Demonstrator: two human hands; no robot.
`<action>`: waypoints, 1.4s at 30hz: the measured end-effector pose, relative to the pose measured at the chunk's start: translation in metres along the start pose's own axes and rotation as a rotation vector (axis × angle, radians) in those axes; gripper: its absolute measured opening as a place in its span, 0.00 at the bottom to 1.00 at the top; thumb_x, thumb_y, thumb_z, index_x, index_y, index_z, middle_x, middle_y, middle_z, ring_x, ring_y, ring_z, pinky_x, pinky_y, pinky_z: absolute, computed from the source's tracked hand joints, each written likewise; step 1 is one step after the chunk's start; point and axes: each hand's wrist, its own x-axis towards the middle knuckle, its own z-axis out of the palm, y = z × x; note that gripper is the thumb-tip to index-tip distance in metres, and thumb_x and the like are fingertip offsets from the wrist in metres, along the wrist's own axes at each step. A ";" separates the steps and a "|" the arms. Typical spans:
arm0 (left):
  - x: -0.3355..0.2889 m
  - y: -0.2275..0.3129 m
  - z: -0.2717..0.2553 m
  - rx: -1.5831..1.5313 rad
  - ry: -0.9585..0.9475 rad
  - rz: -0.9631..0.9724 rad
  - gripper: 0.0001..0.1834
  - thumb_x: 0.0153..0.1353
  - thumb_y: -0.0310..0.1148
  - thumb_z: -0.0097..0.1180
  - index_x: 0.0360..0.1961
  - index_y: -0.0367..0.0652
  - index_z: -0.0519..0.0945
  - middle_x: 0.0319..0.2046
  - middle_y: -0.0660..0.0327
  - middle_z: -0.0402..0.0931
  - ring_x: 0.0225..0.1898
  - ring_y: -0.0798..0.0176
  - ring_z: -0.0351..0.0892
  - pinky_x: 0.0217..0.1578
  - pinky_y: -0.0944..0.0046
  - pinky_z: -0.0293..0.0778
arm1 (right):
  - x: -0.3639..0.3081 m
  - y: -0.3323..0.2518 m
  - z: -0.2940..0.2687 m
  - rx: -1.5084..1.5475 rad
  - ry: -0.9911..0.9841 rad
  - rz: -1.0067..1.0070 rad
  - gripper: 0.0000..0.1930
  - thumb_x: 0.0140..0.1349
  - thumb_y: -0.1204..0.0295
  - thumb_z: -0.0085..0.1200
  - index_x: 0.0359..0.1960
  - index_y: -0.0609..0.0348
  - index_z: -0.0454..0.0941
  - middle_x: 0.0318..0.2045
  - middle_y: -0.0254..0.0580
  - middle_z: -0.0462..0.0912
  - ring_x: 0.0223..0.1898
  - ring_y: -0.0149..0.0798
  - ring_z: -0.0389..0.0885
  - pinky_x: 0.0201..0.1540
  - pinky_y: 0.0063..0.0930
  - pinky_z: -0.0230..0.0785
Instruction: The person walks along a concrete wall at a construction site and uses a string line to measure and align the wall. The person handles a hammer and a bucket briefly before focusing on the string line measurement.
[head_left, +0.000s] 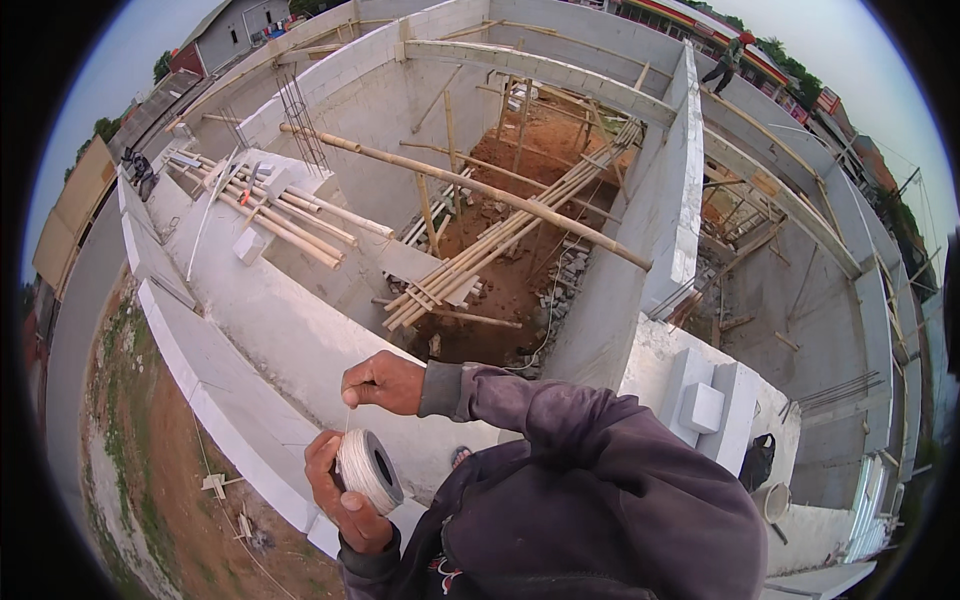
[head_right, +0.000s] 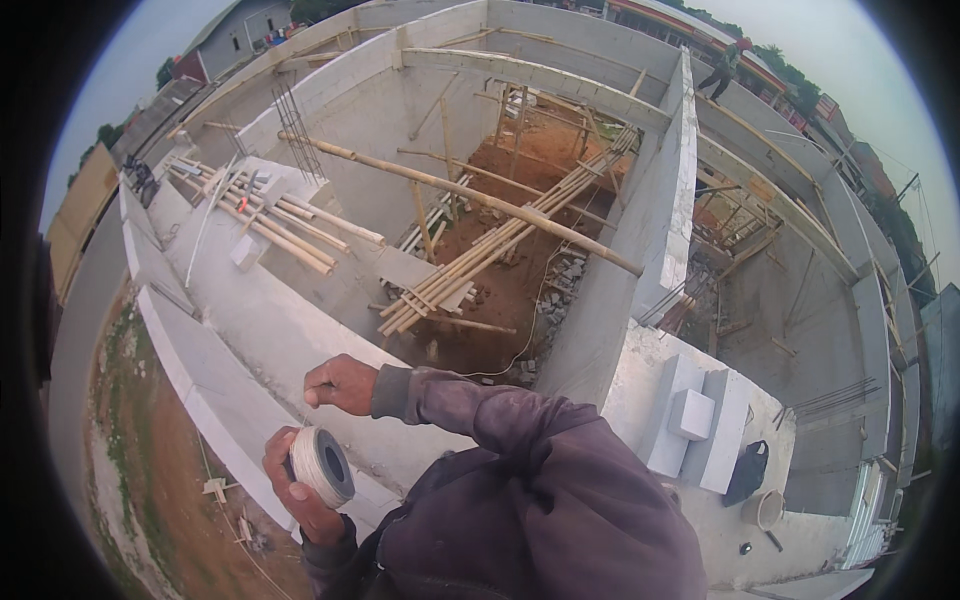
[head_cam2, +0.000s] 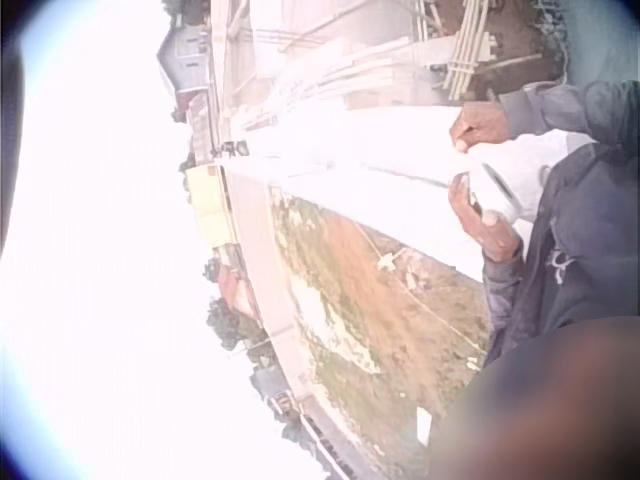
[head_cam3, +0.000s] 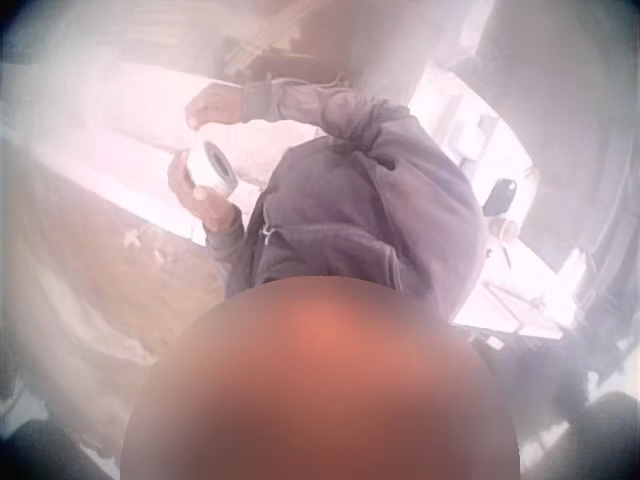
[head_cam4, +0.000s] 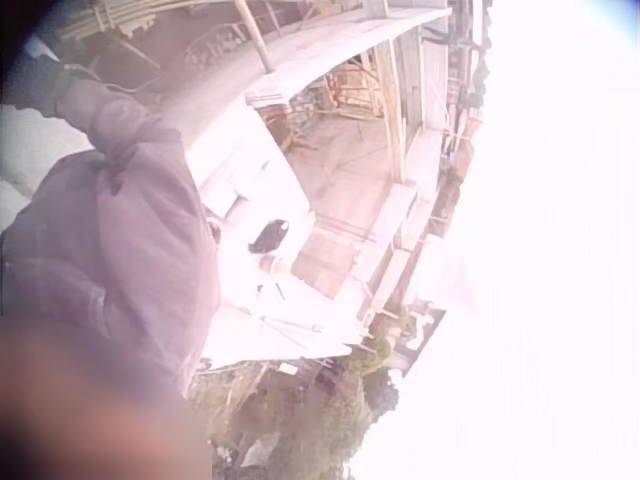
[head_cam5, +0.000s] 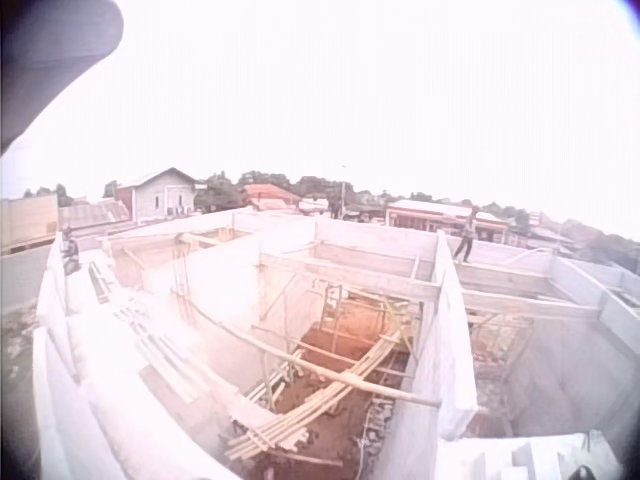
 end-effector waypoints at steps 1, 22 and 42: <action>0.009 -0.006 -0.002 -0.115 0.217 -0.013 0.33 0.68 0.53 0.32 0.54 0.31 0.68 0.49 0.43 0.68 0.50 0.46 0.70 0.52 0.48 0.65 | 0.002 0.007 0.002 -0.025 0.064 0.143 0.12 0.67 0.66 0.53 0.31 0.64 0.76 0.23 0.45 0.77 0.27 0.40 0.74 0.35 0.34 0.68; 0.089 -0.026 0.094 -0.208 -0.127 -0.142 0.30 0.71 0.51 0.31 0.51 0.31 0.68 0.46 0.43 0.69 0.44 0.47 0.72 0.48 0.51 0.67 | -0.086 0.022 -0.034 0.046 0.493 0.050 0.09 0.64 0.69 0.53 0.29 0.63 0.79 0.23 0.46 0.79 0.30 0.42 0.77 0.38 0.36 0.68; 0.020 0.126 0.325 -0.269 -0.670 -0.001 0.29 0.71 0.51 0.34 0.53 0.33 0.68 0.45 0.45 0.72 0.44 0.49 0.73 0.47 0.54 0.70 | -0.368 -0.005 -0.047 -0.020 0.932 0.110 0.10 0.61 0.68 0.55 0.30 0.63 0.81 0.25 0.49 0.81 0.32 0.47 0.79 0.39 0.38 0.68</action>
